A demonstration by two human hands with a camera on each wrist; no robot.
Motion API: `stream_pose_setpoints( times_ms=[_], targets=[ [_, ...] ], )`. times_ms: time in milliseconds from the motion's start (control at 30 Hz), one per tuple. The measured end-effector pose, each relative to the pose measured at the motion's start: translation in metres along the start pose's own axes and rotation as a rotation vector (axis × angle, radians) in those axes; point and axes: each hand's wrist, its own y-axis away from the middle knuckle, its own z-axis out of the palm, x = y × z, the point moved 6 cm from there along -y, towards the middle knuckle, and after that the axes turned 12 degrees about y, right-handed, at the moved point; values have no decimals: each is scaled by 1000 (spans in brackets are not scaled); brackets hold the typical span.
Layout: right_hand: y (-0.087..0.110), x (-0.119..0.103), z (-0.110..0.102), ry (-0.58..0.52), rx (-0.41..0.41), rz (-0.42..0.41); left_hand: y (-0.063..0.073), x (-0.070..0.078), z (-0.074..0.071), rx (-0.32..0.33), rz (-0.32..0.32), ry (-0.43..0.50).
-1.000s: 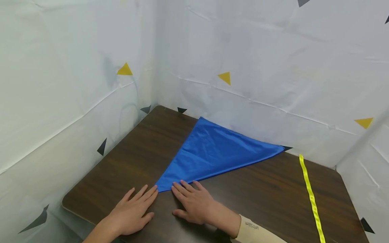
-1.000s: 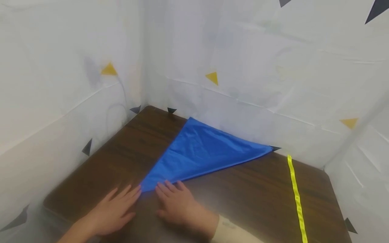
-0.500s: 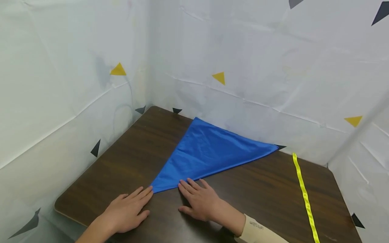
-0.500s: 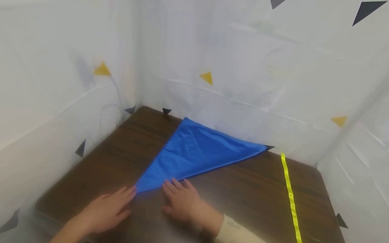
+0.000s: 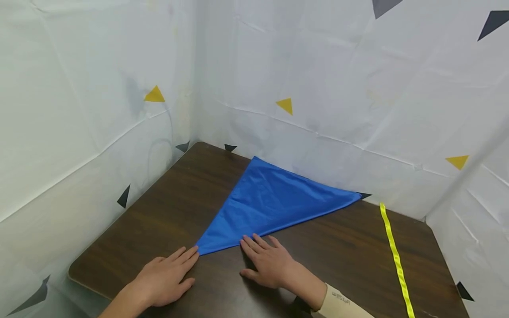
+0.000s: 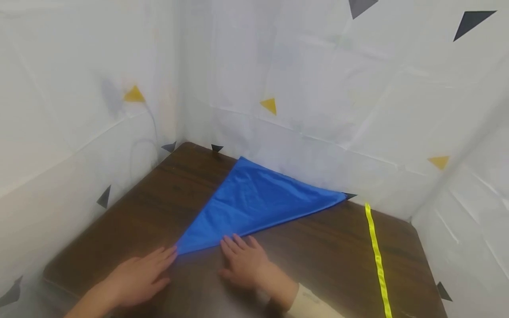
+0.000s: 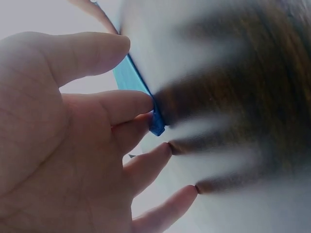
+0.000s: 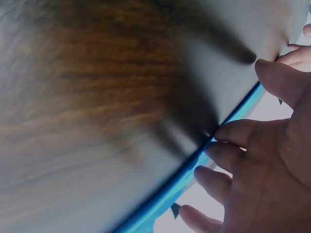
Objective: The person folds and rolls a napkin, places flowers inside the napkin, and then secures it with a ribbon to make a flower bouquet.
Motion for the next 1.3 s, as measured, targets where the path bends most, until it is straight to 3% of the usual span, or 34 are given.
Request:
stream_pose_setpoints(
  times_ms=[467,800,1300],
  targets=[
    [9,22,8,-53,-55,42,0,-11,11,-13,-45,51],
    [15,48,13,-104,-42,114,1,-6,5,30,-10,29],
    [29,100,29,-193,-74,257,-3,-8,8,9,-31,37]
  ],
)
